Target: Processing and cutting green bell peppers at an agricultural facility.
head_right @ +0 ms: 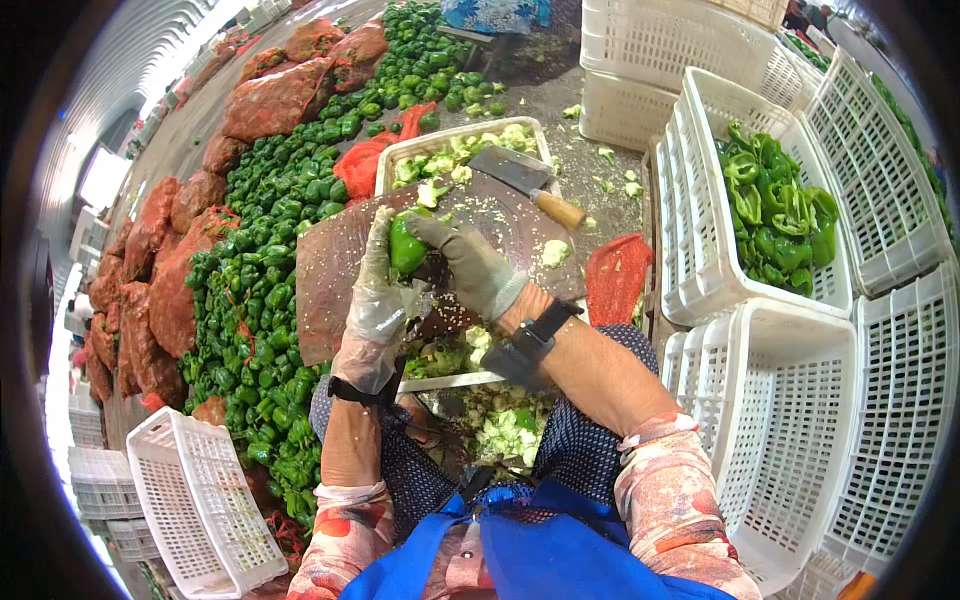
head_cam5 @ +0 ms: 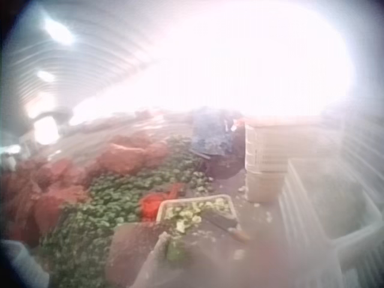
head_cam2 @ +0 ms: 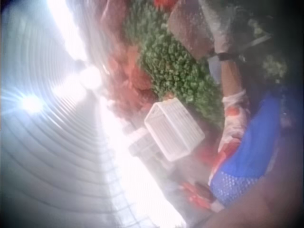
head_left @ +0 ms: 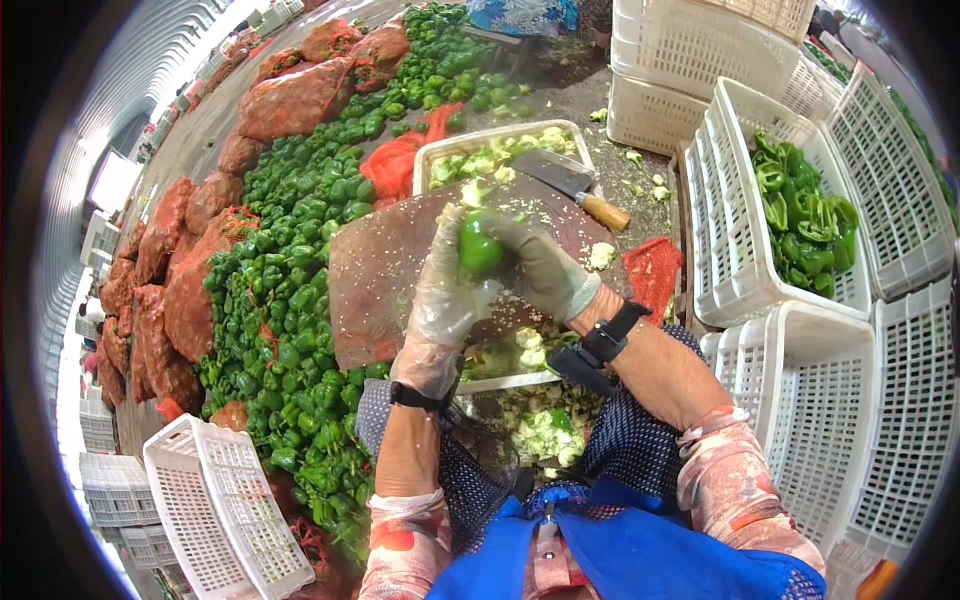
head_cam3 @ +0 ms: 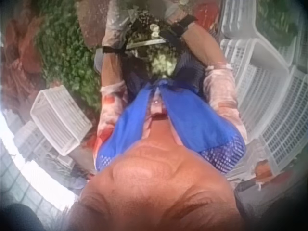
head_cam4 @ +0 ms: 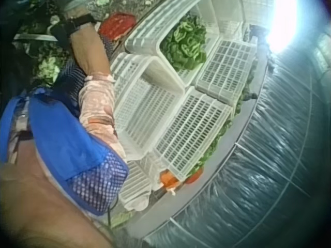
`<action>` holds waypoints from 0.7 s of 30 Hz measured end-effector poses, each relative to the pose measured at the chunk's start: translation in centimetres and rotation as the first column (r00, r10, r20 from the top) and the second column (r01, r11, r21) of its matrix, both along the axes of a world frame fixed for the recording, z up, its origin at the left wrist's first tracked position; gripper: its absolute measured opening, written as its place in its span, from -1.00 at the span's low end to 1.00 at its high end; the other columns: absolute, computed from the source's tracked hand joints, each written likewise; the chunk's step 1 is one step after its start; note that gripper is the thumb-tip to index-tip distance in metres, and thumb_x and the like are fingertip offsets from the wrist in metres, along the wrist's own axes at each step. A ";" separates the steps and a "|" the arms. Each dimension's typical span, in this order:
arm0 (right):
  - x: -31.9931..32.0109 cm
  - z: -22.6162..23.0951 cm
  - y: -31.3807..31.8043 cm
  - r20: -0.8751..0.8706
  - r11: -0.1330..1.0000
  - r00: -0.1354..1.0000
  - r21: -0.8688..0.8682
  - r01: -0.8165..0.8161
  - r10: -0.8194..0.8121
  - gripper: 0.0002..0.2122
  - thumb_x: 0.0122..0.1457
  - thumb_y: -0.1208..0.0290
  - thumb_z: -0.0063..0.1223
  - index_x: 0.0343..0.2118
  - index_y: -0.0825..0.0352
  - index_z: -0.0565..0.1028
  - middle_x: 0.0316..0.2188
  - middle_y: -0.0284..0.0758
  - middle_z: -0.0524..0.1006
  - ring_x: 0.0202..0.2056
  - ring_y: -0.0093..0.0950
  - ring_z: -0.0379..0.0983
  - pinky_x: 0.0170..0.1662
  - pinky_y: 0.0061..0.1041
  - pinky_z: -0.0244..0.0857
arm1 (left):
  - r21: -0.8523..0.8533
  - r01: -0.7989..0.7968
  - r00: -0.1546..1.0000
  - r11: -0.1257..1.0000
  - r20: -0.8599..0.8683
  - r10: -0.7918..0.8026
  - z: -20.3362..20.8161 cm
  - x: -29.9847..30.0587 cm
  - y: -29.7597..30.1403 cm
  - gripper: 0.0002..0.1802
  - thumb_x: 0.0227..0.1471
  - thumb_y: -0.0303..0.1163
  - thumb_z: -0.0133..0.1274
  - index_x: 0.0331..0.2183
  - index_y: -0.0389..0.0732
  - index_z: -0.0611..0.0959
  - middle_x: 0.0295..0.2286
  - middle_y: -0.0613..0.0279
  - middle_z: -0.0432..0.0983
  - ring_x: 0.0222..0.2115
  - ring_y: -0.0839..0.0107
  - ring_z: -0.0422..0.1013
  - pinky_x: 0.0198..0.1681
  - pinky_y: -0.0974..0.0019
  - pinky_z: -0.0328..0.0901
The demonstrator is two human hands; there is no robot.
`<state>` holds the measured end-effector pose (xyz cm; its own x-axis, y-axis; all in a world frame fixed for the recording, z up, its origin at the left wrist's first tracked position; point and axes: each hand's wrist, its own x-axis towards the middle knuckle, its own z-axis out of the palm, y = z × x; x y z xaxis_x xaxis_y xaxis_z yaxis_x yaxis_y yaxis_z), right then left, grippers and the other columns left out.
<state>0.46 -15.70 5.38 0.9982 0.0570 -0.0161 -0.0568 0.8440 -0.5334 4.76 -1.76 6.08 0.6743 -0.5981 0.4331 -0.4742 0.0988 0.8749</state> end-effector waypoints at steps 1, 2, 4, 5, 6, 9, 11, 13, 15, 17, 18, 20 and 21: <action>-0.1 0.4 -0.3 -0.036 0.967 0.997 -0.248 0.062 -0.073 -0.56 0.14 0.18 0.13 0.00 0.35 0.40 -0.20 -0.31 0.50 -0.23 -0.54 0.44 -0.18 -0.53 0.37 | -0.068 0.035 0.945 0.997 -0.324 -0.055 1.3 -0.6 -0.2 -0.09 -0.19 -0.73 0.05 0.22 -0.14 0.13 0.01 0.03 0.36 -0.01 0.25 0.35 0.06 0.26 0.29; -0.3 1.0 -0.7 -0.055 0.868 0.987 -0.484 0.107 -0.153 -0.53 0.12 0.14 0.15 -0.01 0.37 0.41 -0.23 -0.28 0.51 -0.26 -0.52 0.46 -0.19 -0.49 0.39 | -0.143 0.045 0.783 0.989 -0.609 -0.124 2.3 -1.0 -0.5 -0.07 -0.18 -0.70 0.05 0.23 -0.14 0.08 0.03 0.01 0.34 0.03 0.22 0.33 0.10 0.21 0.26; -1.1 2.0 -0.5 0.013 0.817 0.989 -0.561 0.129 -0.148 -0.45 0.10 0.07 0.17 0.00 0.43 0.38 -0.28 -0.26 0.53 -0.30 -0.48 0.49 -0.22 -0.48 0.40 | -0.373 0.176 0.616 0.911 -0.680 -0.397 2.5 -0.4 0.5 -0.11 -0.04 -0.30 0.16 0.23 -0.17 0.06 0.04 -0.01 0.33 0.04 0.19 0.31 0.12 0.21 0.24; -1.3 2.3 0.0 0.028 0.690 0.984 -0.710 0.144 -0.177 -0.44 0.10 0.07 0.18 0.01 0.43 0.37 -0.28 -0.27 0.53 -0.29 -0.50 0.48 -0.23 -0.52 0.40 | -0.409 0.124 0.623 0.904 -0.677 -0.392 1.7 -0.2 0.6 -0.13 -0.03 -0.20 0.16 0.21 -0.17 0.10 0.02 0.02 0.34 0.00 0.22 0.34 0.06 0.22 0.29; -1.4 2.2 0.5 0.048 0.535 0.978 -0.831 0.151 -0.201 -0.43 0.09 0.06 0.18 0.02 0.42 0.36 -0.29 -0.28 0.53 -0.28 -0.51 0.48 -0.24 -0.56 0.39 | -0.444 0.071 0.630 0.893 -0.674 -0.385 1.0 0.1 0.5 -0.13 -0.03 -0.10 0.17 0.20 -0.17 0.14 0.01 0.04 0.35 -0.03 0.24 0.37 0.00 0.22 0.33; -1.8 1.7 1.5 0.177 0.591 0.965 -0.764 0.258 -0.191 -0.49 0.11 0.16 0.19 0.03 0.37 0.35 -0.27 -0.29 0.53 -0.26 -0.55 0.46 -0.22 -0.56 0.39 | -0.286 0.014 0.696 0.958 -0.685 -0.215 0.4 0.4 0.7 -0.13 -0.07 0.06 0.19 0.15 -0.17 0.25 -0.06 0.12 0.40 -0.15 0.33 0.42 -0.18 0.27 0.40; -2.3 2.9 1.1 0.098 0.682 0.990 -0.718 0.139 -0.098 -0.54 0.11 0.25 0.21 0.02 0.37 0.37 -0.24 -0.32 0.53 -0.25 -0.59 0.43 -0.18 -0.55 0.37 | -0.269 0.033 0.655 0.963 -0.722 -0.224 0.4 0.4 0.9 -0.13 -0.09 0.11 0.19 0.13 -0.16 0.29 -0.10 0.17 0.42 -0.21 0.39 0.43 -0.26 0.32 0.40; -2.2 2.2 1.0 0.166 0.675 0.982 -0.714 0.185 -0.094 -0.54 0.11 0.25 0.21 0.01 0.37 0.37 -0.25 -0.34 0.52 -0.26 -0.59 0.42 -0.18 -0.55 0.36 | -0.270 0.124 0.630 0.955 -0.722 -0.286 0.9 0.1 1.5 -0.14 -0.12 0.19 0.19 0.09 -0.13 0.37 -0.17 0.28 0.45 -0.32 0.51 0.42 -0.41 0.44 0.37; -1.9 1.3 0.5 0.214 0.664 0.976 -0.724 0.188 -0.043 -0.52 0.09 0.34 0.19 0.06 0.34 0.33 -0.25 -0.31 0.50 -0.25 -0.53 0.45 -0.14 -0.53 0.39 | -0.258 0.122 0.623 0.958 -0.732 -0.276 1.2 -0.5 1.3 -0.14 -0.14 0.18 0.20 0.08 -0.12 0.38 -0.17 0.29 0.45 -0.31 0.51 0.41 -0.41 0.44 0.37; -2.5 2.4 1.2 0.175 0.675 0.983 -0.718 0.170 -0.061 -0.55 0.08 0.31 0.21 0.00 0.37 0.37 -0.26 -0.33 0.51 -0.25 -0.56 0.43 -0.15 -0.53 0.37 | -0.244 0.116 0.616 0.963 -0.743 -0.262 0.7 -0.6 1.6 -0.14 -0.16 0.18 0.22 0.08 -0.12 0.39 -0.17 0.31 0.44 -0.30 0.51 0.41 -0.41 0.44 0.36; -2.8 3.0 1.5 0.138 0.686 0.987 -0.712 0.154 -0.078 -0.56 0.07 0.28 0.24 -0.05 0.40 0.40 -0.27 -0.35 0.53 -0.25 -0.59 0.41 -0.16 -0.54 0.35 | -0.241 0.074 0.598 0.968 -0.766 -0.236 -0.1 -0.3 2.1 -0.16 -0.14 0.17 0.20 0.08 -0.11 0.39 -0.15 0.29 0.44 -0.26 0.48 0.41 -0.36 0.42 0.38; -2.8 3.4 1.1 0.148 0.685 0.988 -0.714 0.145 -0.054 -0.59 0.07 0.30 0.21 -0.07 0.39 0.41 -0.27 -0.35 0.53 -0.25 -0.59 0.41 -0.16 -0.54 0.34 | -0.235 0.033 0.578 0.971 -0.788 -0.211 0.7 -0.7 1.9 -0.18 -0.12 0.15 0.19 0.08 -0.11 0.39 -0.13 0.27 0.43 -0.22 0.45 0.41 -0.32 0.41 0.40; -2.7 3.3 0.9 0.110 0.722 0.994 -0.685 0.090 -0.020 -0.62 0.08 0.31 0.20 -0.08 0.38 0.43 -0.28 -0.35 0.53 -0.26 -0.59 0.41 -0.16 -0.55 0.34 | -0.265 0.035 0.583 0.964 -0.778 -0.235 1.2 -1.1 1.8 -0.25 -0.06 0.08 0.16 0.08 -0.12 0.39 -0.10 0.24 0.42 -0.18 0.43 0.40 -0.26 0.39 0.40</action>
<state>-2.27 -14.78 8.63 0.9982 0.0103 0.0593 0.0550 0.2423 -0.9686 3.67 0.01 7.29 0.7234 -0.6801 -0.1192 0.4373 0.3177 0.8413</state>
